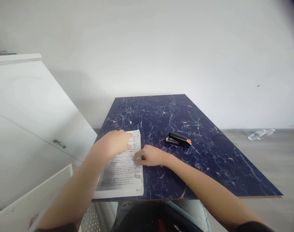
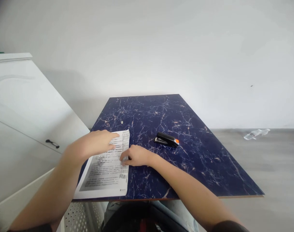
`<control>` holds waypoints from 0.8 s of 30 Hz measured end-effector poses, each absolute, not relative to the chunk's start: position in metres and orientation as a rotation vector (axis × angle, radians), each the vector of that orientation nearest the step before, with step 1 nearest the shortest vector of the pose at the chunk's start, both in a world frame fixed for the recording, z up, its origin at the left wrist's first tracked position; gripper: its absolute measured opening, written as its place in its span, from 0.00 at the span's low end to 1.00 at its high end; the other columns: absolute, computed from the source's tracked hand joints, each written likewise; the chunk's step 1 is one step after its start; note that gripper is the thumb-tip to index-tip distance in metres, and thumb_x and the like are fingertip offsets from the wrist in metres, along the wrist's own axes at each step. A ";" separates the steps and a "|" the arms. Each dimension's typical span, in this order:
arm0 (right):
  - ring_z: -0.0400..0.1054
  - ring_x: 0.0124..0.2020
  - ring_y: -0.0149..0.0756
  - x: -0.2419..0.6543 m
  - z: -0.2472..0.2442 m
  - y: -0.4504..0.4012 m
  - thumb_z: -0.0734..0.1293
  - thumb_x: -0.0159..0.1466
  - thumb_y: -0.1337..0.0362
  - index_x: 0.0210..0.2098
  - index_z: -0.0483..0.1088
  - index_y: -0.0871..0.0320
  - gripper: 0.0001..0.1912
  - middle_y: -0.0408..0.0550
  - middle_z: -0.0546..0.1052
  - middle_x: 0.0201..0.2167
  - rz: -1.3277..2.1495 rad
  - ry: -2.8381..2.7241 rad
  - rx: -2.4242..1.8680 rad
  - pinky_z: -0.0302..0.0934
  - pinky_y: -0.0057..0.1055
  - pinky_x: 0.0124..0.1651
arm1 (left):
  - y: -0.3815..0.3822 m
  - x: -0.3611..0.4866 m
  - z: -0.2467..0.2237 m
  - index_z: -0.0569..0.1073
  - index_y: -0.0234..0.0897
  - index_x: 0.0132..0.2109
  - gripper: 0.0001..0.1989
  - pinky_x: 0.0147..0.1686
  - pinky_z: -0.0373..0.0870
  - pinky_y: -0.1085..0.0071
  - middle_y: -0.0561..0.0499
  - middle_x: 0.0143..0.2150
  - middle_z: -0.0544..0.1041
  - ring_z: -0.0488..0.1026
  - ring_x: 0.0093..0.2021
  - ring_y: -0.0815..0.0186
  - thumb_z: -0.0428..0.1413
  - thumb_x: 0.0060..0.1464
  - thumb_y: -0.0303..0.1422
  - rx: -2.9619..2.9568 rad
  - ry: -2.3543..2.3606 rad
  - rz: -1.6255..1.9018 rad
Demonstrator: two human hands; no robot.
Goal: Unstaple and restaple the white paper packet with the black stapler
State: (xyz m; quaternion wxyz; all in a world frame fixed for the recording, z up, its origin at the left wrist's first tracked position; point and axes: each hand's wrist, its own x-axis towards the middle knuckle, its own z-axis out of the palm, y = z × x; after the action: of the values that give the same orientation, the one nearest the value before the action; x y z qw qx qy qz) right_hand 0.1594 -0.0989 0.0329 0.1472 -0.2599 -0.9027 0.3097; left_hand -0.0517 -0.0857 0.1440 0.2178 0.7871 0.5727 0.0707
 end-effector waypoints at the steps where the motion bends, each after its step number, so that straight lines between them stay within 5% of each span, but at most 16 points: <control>1: 0.65 0.23 0.30 0.160 0.032 -0.098 0.71 0.65 0.58 0.46 0.81 0.55 0.13 0.42 0.76 0.22 0.862 -2.597 -0.760 0.55 0.27 0.32 | -0.083 -0.048 0.145 0.79 0.42 0.32 0.09 0.36 0.66 0.64 0.47 0.27 0.77 0.74 0.30 0.55 0.66 0.41 0.37 2.206 1.572 0.079; 6: 0.68 0.25 0.32 0.159 0.026 -0.096 0.72 0.63 0.56 0.47 0.80 0.55 0.15 0.43 0.78 0.24 0.737 -2.604 -0.784 0.56 0.28 0.33 | -0.066 -0.041 0.143 0.80 0.43 0.46 0.18 0.39 0.66 0.63 0.45 0.37 0.80 0.76 0.36 0.52 0.65 0.44 0.36 2.171 1.538 -0.182; 13: 0.69 0.27 0.32 0.165 0.031 -0.097 0.70 0.66 0.52 0.41 0.80 0.53 0.13 0.44 0.79 0.27 0.702 -2.661 -0.603 0.55 0.27 0.33 | -0.050 -0.011 0.113 0.78 0.39 0.36 0.06 0.38 0.69 0.62 0.44 0.34 0.78 0.74 0.31 0.57 0.58 0.50 0.28 2.461 1.418 -0.374; 17: 0.66 0.27 0.32 0.203 0.065 -0.089 0.69 0.65 0.46 0.32 0.79 0.55 0.19 0.45 0.77 0.26 0.777 -2.460 -0.583 0.58 0.30 0.35 | -0.051 0.021 0.074 0.76 0.37 0.36 0.04 0.41 0.70 0.60 0.40 0.39 0.76 0.75 0.40 0.52 0.57 0.52 0.27 2.685 1.338 -0.178; 24: 0.57 0.22 0.31 0.322 0.109 -0.062 0.71 0.57 0.40 0.31 0.74 0.56 0.24 0.43 0.68 0.21 0.717 -2.062 -1.331 0.53 0.31 0.29 | -0.050 0.045 0.008 0.70 0.38 0.46 0.14 0.53 0.68 0.60 0.43 0.47 0.71 0.70 0.49 0.58 0.46 0.59 0.20 2.533 1.210 0.721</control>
State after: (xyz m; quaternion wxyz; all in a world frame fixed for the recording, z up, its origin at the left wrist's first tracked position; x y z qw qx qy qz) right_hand 0.3222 -0.0624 0.1094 0.2883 -0.4985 -0.7722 0.2686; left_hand 0.0455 -0.0500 0.0081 0.1214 0.8676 0.4143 0.2469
